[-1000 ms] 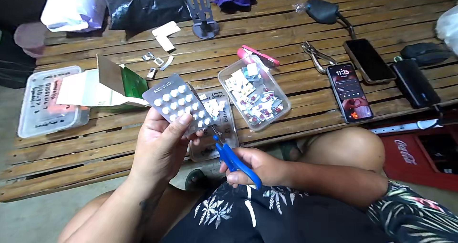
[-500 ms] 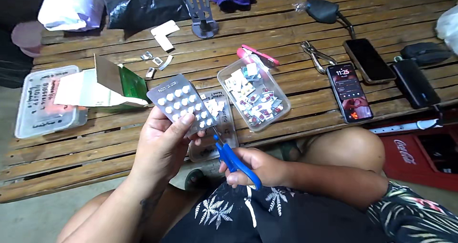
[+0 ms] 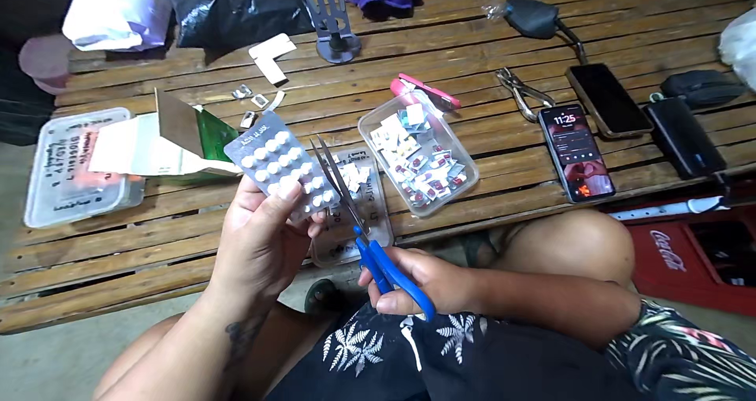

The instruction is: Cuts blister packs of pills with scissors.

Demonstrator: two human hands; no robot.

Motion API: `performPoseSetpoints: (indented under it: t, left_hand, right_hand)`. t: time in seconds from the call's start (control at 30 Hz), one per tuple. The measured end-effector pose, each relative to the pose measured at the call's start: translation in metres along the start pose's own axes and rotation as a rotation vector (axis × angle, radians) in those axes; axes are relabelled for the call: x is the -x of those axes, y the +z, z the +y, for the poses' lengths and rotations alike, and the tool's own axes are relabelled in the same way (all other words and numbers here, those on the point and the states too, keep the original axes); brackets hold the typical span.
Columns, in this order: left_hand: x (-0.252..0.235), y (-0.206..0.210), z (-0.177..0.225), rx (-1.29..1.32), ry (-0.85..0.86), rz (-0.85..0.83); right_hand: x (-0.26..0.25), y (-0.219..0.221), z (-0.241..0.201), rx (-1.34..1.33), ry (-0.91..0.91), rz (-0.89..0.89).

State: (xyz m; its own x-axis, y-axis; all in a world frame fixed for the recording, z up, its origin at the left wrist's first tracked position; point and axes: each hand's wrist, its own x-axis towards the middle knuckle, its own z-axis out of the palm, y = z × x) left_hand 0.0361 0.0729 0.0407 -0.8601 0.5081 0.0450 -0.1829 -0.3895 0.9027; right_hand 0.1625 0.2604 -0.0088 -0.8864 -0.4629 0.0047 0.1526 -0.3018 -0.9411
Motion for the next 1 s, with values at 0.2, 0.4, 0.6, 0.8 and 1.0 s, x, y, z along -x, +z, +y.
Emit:
performPoseSetpoints:
  t: [0.2, 0.4, 0.6, 0.8, 1.0]
  left_hand:
    - [-0.002, -0.001, 0.000, 0.075, -0.030, 0.009]
    - [-0.003, -0.002, 0.000, 0.036, -0.021, -0.009]
    - [-0.002, 0.007, 0.039, -0.086, 0.100, 0.031]
    - [0.012, 0.025, 0.018, -0.140, 0.195, 0.043]
    - [0.005, 0.018, 0.004, -0.123, 0.116, 0.109]
  right_hand:
    - [0.000, 0.000, 0.000, -0.007, 0.002, 0.020]
    - [0.000, 0.000, -0.001, 0.036, 0.006, 0.054]
    - [-0.002, -0.002, -0.010, 0.105, -0.016, 0.089]
    - [-0.003, -0.007, -0.016, 0.127, 0.016, 0.119]
    - [0.000, -0.006, -0.022, 0.150, 0.043, 0.097]
